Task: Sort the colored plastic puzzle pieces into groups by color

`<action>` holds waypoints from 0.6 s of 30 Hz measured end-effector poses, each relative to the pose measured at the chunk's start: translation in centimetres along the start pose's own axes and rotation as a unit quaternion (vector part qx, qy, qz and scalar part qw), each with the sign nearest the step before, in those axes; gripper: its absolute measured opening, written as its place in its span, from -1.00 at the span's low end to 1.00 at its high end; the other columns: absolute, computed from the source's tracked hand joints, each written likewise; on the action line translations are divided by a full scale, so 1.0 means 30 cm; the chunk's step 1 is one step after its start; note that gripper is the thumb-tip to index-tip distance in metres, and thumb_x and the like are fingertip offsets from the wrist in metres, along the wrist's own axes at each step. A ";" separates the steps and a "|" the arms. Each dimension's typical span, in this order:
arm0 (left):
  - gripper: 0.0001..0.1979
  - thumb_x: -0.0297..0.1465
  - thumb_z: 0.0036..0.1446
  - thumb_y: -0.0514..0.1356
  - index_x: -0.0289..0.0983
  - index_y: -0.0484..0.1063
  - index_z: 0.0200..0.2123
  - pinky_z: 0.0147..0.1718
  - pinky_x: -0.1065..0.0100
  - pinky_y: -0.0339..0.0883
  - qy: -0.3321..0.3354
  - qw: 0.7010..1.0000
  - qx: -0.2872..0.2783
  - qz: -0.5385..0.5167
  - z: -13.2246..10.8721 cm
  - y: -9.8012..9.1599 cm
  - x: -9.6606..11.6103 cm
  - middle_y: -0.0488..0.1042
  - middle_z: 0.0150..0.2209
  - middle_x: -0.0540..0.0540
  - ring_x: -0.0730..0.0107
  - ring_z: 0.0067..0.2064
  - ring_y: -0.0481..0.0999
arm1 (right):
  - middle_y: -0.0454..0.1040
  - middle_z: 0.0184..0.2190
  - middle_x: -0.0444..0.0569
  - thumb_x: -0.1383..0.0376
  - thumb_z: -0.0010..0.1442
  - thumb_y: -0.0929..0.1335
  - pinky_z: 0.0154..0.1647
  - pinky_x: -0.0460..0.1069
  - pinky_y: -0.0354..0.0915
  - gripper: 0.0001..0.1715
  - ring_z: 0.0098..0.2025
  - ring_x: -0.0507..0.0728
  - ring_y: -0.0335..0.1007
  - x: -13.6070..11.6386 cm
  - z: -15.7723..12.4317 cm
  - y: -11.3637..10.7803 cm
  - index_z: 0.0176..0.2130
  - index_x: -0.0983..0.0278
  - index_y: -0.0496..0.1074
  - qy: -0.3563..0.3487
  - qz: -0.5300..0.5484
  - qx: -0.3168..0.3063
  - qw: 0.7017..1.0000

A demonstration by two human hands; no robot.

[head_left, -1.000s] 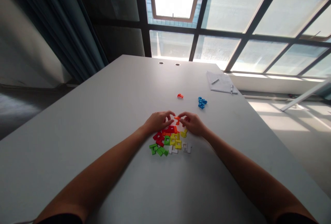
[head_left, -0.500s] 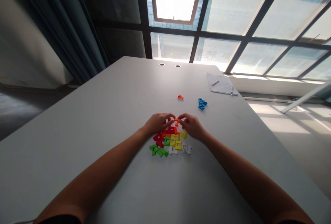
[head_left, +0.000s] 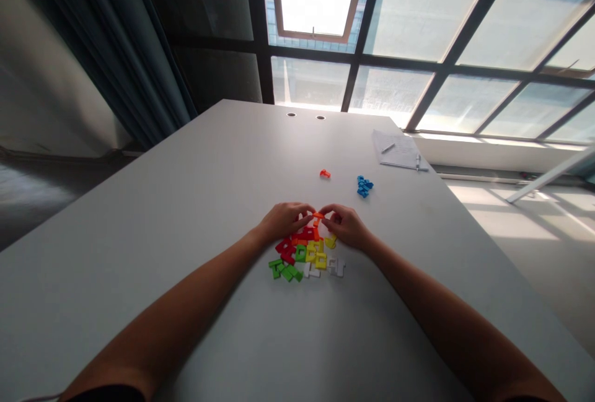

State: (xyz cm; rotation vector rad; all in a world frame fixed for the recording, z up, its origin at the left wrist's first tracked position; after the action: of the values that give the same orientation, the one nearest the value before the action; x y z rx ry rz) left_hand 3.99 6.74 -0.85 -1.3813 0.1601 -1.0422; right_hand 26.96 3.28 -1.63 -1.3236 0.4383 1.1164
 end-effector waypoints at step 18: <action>-0.74 -0.19 0.35 0.13 -0.09 0.57 -0.04 -0.35 0.43 0.25 0.006 1.000 -0.002 0.004 0.000 0.001 -0.006 0.61 -0.25 0.03 0.46 -0.38 0.50 | 0.41 -0.54 -0.16 0.22 0.22 0.40 -0.49 -0.13 0.18 -0.73 -0.54 -0.02 0.22 -0.004 0.002 -0.004 -0.12 0.31 0.56 0.007 0.001 -0.009 1.000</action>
State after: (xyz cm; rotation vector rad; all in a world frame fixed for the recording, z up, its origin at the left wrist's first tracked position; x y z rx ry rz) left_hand 3.92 6.85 -0.95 -1.3765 0.1764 -1.0435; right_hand 26.99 3.30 -1.44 -1.3478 0.4409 1.1164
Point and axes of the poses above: each hand's wrist, its own z-axis towards the middle knuckle, its own y-axis out of the palm, x = y × z, the point moved 1 cm from there along z, towards the middle knuckle
